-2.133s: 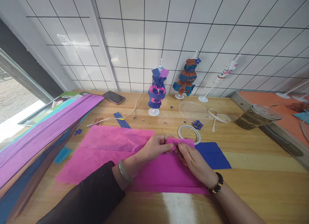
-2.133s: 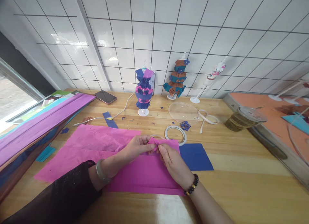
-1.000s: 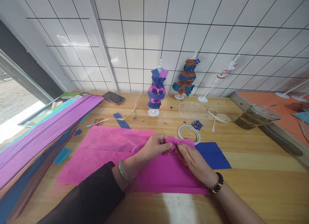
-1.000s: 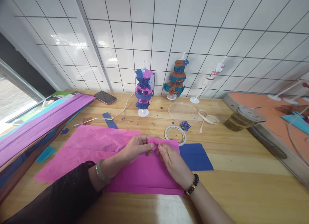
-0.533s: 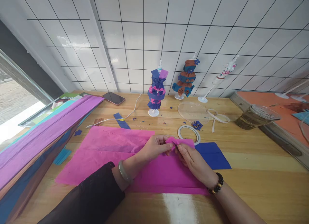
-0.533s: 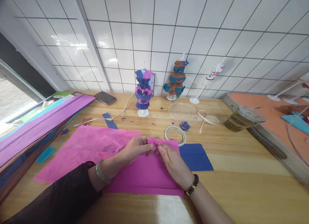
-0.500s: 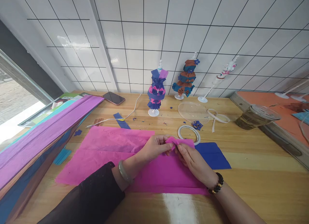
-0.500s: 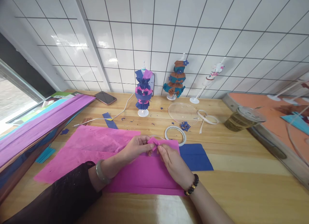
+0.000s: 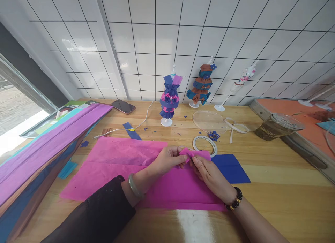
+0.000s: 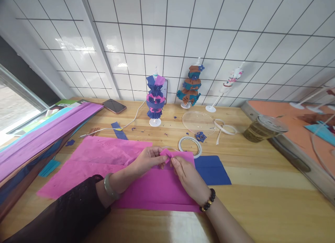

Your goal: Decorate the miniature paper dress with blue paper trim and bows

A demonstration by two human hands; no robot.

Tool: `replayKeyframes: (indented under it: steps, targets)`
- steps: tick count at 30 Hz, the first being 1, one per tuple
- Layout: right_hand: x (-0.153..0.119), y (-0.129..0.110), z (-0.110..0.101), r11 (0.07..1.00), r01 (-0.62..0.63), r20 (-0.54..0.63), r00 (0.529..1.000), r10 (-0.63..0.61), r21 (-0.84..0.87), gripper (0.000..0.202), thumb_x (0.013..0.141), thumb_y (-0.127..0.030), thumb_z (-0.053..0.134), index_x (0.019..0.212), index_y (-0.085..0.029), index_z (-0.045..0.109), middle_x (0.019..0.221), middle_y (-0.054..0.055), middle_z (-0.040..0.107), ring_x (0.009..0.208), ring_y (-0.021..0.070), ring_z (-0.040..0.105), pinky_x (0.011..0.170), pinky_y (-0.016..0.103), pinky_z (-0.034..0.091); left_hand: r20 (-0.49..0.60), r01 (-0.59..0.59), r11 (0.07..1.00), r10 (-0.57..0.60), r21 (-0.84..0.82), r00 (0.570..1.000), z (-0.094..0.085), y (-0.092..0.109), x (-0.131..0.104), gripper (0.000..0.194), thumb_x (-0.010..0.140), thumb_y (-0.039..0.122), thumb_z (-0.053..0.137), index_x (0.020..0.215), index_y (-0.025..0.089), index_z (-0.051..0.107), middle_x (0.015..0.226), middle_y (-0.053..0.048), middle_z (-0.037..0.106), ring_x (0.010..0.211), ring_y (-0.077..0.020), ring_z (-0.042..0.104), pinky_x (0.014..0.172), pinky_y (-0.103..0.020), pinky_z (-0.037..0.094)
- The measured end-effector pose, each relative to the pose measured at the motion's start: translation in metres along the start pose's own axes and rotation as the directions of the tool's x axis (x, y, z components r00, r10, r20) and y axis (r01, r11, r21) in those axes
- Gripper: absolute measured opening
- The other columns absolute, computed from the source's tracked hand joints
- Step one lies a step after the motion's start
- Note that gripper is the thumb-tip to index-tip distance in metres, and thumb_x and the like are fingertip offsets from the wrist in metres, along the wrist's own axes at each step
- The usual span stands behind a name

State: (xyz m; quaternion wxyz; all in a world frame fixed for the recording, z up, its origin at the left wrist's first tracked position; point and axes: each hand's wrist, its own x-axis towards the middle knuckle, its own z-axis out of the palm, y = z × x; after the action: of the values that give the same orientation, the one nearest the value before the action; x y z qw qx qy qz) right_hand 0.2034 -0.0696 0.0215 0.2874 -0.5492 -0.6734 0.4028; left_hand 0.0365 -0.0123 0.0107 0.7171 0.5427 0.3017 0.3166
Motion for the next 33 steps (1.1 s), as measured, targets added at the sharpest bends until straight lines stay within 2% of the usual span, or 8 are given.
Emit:
replayKeyframes:
  steps: [8,21,29,33]
  targets:
    - [0.0001,0.0007,-0.0006,1.0,0.002,-0.011,1.0,-0.002,-0.014,0.036,0.094,-0.044,0.024,0.072,-0.021,0.041,0.062,-0.002,0.04,0.056,0.0135,0.038,0.054,0.027,0.031,-0.011,-0.014,1.0,0.014,0.001,1.0,-0.0008,-0.0015,0.0008,0.031,0.07,0.042,0.065,0.075,0.011,0.059,0.059,0.0,0.056,0.053,-0.0082,0.052,0.054,-0.021,0.041]
    - [0.0003,-0.0001,-0.0002,1.0,-0.002,-0.002,1.0,0.002,-0.013,0.036,0.094,-0.044,0.024,0.073,-0.021,0.042,0.063,-0.002,0.04,0.057,0.0134,0.038,0.055,0.027,0.031,-0.016,-0.029,1.0,0.029,-0.01,0.999,0.0,-0.0011,0.0006,0.028,0.071,0.038,0.065,0.073,0.011,0.059,0.057,0.0,0.056,0.052,-0.0076,0.052,0.053,-0.02,0.041]
    - [0.0006,0.0027,0.0009,1.0,0.009,-0.012,1.0,-0.009,0.006,0.036,0.094,-0.044,0.024,0.073,-0.021,0.042,0.063,-0.002,0.04,0.057,0.0133,0.038,0.053,0.026,0.03,-0.057,-0.013,0.999,0.011,-0.038,0.998,0.0008,-0.0007,0.0013,0.03,0.068,0.039,0.067,0.077,0.011,0.058,0.063,0.0,0.058,0.052,-0.0074,0.052,0.053,-0.021,0.043]
    - [0.0009,0.0038,0.0007,1.0,0.001,-0.018,1.0,0.0,0.022,0.036,0.093,-0.044,0.024,0.074,-0.021,0.043,0.064,-0.002,0.04,0.057,0.0132,0.037,0.051,0.025,0.031,-0.046,0.0,1.0,-0.001,-0.019,0.999,0.0003,-0.0006,0.001,0.03,0.068,0.04,0.067,0.075,0.012,0.058,0.059,0.0,0.057,0.051,-0.0076,0.052,0.052,-0.02,0.042]
